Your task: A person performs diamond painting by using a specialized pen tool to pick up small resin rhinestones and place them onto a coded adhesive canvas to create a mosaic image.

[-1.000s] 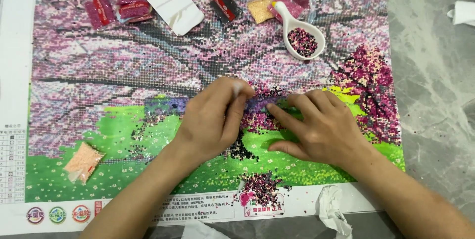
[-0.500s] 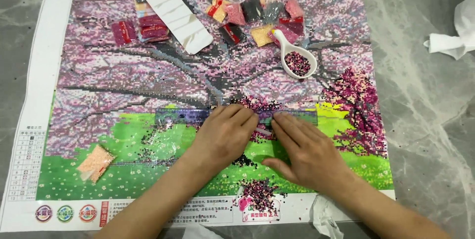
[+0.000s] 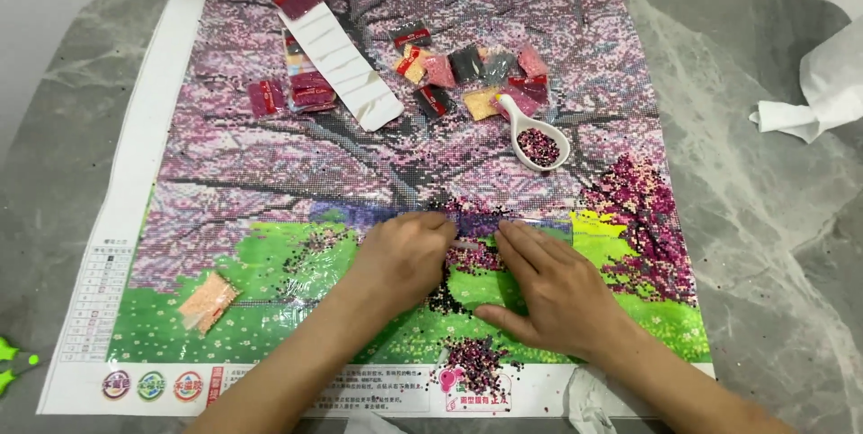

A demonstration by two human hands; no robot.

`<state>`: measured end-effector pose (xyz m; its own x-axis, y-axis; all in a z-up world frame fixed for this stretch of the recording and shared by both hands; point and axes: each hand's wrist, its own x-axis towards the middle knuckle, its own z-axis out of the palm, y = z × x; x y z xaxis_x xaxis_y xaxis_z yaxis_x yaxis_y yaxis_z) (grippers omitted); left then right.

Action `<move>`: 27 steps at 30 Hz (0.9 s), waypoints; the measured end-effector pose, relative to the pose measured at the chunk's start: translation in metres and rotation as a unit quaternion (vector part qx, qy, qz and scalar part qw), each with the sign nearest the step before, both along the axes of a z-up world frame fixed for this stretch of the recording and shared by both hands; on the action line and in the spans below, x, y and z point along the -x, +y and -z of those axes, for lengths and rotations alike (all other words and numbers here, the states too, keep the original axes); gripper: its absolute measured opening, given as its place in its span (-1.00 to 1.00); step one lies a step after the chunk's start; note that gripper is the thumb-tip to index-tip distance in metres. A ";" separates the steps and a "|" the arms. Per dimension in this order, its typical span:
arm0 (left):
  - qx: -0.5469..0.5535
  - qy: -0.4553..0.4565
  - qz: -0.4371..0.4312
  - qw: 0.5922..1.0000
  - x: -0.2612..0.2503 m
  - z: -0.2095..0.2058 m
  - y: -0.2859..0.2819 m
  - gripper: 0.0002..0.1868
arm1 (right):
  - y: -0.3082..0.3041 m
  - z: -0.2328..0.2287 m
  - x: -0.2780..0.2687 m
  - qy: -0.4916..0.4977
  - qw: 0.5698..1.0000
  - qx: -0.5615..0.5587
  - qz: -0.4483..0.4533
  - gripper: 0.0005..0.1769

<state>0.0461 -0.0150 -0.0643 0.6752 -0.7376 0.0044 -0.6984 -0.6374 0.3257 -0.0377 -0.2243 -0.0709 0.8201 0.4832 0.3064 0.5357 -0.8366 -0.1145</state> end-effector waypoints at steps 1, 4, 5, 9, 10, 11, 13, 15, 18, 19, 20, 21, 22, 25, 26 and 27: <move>-0.002 -0.001 0.001 1.000 0.001 0.001 0.000 -0.82 | -0.001 0.001 0.000 -0.001 1.000 -0.002 0.001 -0.06; 0.021 -0.051 -0.001 0.998 0.005 0.002 0.002 -0.75 | 0.000 0.003 0.002 0.033 0.999 0.028 0.013 -0.04; 0.033 -0.049 0.004 0.998 0.004 0.001 0.003 -0.67 | 0.001 0.003 0.002 0.036 0.998 0.042 0.011 -0.05; 0.083 -0.082 0.024 0.993 0.003 0.009 0.006 -0.54 | 0.010 -0.002 -0.003 0.023 0.996 0.088 0.006 -0.04; 0.083 -0.083 0.025 0.993 0.003 0.003 0.006 -0.54 | 0.010 -0.002 -0.004 0.021 0.996 0.088 0.007 -0.04; 0.059 -0.028 0.013 0.998 0.004 -0.003 0.006 -0.47 | 0.010 -0.001 -0.005 0.025 0.997 0.078 0.005 -0.04; 0.035 0.023 0.000 0.999 0.003 -0.015 0.009 -0.38 | 0.009 -0.001 -0.006 0.025 0.997 0.069 0.001 -0.04; -0.008 0.056 -0.058 0.997 0.001 -0.027 0.016 -0.42 | 0.007 0.001 -0.006 0.035 0.998 0.051 -0.002 -0.04; -0.089 0.080 -0.105 0.987 -0.011 -0.019 0.026 -0.55 | 0.007 -0.004 -0.009 0.045 0.998 0.054 -0.004 -0.05; -0.085 0.075 -0.105 0.988 -0.011 -0.010 0.031 -0.55 | 0.009 -0.006 -0.011 0.039 0.998 0.057 -0.003 -0.05; -0.050 0.054 -0.107 0.991 -0.011 -0.001 0.035 -0.62 | 0.011 -0.008 -0.013 0.079 0.995 0.061 -0.008 -0.06; -0.014 0.032 -0.105 0.994 -0.012 0.008 0.036 -0.68 | 0.010 -0.010 -0.014 0.118 0.991 0.066 -0.007 -0.08; -0.010 0.025 -0.100 0.995 -0.009 -0.009 0.028 -0.68 | 0.013 -0.014 -0.015 0.111 0.991 0.069 -0.001 -0.08; -0.086 0.191 -0.171 0.963 -0.001 -0.048 0.022 -0.59 | 0.031 -0.024 -0.021 0.212 0.969 0.127 -0.015 -0.06; -0.092 0.189 -0.172 0.963 -0.001 -0.049 0.022 -0.60 | 0.036 -0.025 -0.022 0.229 0.965 0.125 -0.010 -0.03; -0.097 0.188 -0.175 0.962 0.000 -0.050 0.022 -0.60 | 0.042 -0.027 -0.022 0.247 0.961 0.122 -0.006 -0.01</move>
<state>0.0460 0.0074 -0.0141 0.8094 -0.4271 -0.4032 -0.2866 -0.8864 0.3636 -0.0154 -0.1827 -0.0439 0.8301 0.5021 -0.2425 0.4765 -0.8647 -0.1590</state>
